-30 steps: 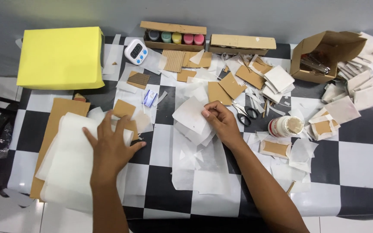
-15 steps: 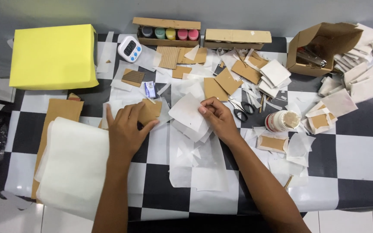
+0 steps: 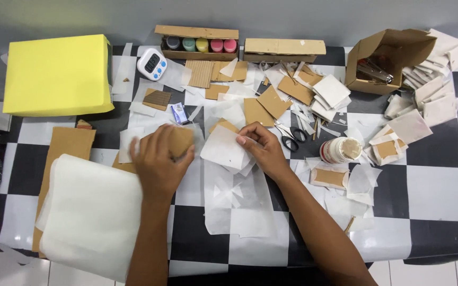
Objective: The person is crafting small cardboard structures by cutting pieces with scissors and gluing them together on a workshop table.
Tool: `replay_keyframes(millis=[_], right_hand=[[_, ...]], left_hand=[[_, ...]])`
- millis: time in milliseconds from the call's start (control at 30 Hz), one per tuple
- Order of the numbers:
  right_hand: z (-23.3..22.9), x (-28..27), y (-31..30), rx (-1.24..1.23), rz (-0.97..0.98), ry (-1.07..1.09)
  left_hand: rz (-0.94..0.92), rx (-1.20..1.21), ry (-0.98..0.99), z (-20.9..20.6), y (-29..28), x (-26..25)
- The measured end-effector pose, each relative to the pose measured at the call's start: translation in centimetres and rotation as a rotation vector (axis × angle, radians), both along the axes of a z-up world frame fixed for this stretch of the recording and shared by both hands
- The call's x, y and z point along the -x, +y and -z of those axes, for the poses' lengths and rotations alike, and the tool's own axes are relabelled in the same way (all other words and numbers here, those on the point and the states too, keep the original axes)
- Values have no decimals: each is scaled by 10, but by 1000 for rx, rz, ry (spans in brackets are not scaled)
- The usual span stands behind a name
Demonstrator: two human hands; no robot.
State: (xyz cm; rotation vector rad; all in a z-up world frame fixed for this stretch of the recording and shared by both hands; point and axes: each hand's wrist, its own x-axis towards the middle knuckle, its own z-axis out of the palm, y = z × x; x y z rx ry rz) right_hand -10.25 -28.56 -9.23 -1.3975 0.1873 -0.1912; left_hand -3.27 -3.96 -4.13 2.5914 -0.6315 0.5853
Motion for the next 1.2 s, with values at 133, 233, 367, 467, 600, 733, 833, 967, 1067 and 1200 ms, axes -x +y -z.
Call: replay_keyframes(millis=[133, 233, 367, 467, 600, 733, 833, 967, 1067, 1200], right_hand=[[0, -1, -2, -9, -9, -12], [-1, 1, 0, -27, -4, -2], [-7, -2, 0, 32, -33, 21], [-6, 0, -1, 49, -33, 34], [-8, -1, 0, 75, -27, 19], [-10, -2, 0, 96, -46, 27], [-10, -1, 0, 81, -33, 24], [-10, 0, -1, 84, -45, 30], [-11, 0, -1, 94, -56, 30], [-13, 0, -2, 75, -63, 24]], left_hand=[[-74, -20, -87, -16, 43, 21], [-78, -38, -48, -1, 84, 22], [24, 14, -8, 11, 99, 8], [64, 47, -17, 22, 101, 2], [88, 93, -79, 29, 101, -5], [137, 84, -79, 20, 94, -6], [138, 84, -53, 20, 94, -6], [148, 60, -62, 14, 88, -5], [162, 79, -79, 16, 87, -7], [176, 118, -161, 23, 87, -12]])
